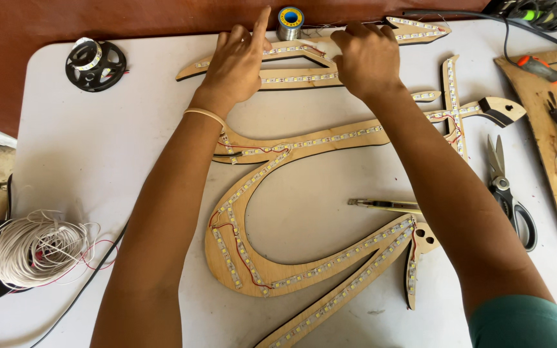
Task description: The person applies glue from a white bottle along the edges of LED strips mounted on wooden letter-shaped pieces. They press the strips down to secure them and continue applying glue to different sections of the letters on a white workbench.
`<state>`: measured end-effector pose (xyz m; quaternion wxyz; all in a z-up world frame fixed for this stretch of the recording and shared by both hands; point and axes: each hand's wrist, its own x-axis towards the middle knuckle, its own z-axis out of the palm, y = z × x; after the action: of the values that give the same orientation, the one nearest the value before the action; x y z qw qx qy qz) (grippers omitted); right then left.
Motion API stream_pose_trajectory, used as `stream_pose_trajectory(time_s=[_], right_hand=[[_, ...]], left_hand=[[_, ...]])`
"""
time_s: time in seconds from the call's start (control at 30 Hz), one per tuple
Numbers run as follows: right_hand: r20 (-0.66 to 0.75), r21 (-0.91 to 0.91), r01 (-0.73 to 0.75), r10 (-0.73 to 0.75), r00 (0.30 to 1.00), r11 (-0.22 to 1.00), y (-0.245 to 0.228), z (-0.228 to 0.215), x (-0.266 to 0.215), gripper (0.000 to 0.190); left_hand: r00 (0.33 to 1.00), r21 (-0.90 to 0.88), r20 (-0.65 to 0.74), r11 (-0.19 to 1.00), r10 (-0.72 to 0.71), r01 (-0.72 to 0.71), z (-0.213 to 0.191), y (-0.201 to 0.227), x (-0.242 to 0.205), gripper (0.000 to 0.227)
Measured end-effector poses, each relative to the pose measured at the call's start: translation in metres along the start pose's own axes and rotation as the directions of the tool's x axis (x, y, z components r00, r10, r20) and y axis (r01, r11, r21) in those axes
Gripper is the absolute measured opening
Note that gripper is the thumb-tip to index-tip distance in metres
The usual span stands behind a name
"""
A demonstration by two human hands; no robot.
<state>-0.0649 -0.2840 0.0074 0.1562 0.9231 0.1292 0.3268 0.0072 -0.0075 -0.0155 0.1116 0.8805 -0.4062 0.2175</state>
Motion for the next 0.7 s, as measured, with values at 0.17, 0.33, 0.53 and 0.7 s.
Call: stream_pose_trajectory(time_s=[0.17,0.33,0.53,0.7], right_hand=[[0.039,0.132,-0.063,0.058,0.998,0.989,0.026,-0.018,-0.02,0.03],[0.054,0.357,-0.148,0.137,0.989,0.922,0.041,-0.069,-0.05,0.034],[0.228,0.73,-0.395,0.346,0.91,0.558,0.039,-0.138,-0.091,0.033],[0.437,0.819,-0.565,0.534,0.724,0.095,0.037,-0.182,-0.14,0.036]], left_hand=[[0.999,-0.002,0.032,1.0,-0.002,0.002,0.002,0.002,0.004,0.11],[0.997,0.024,0.074,1.0,-0.006,0.004,0.007,0.001,0.009,0.112],[0.992,-0.027,0.126,1.0,-0.009,0.013,0.004,-0.002,0.012,0.109],[0.984,0.025,0.174,0.999,-0.031,0.027,-0.003,0.005,0.016,0.109]])
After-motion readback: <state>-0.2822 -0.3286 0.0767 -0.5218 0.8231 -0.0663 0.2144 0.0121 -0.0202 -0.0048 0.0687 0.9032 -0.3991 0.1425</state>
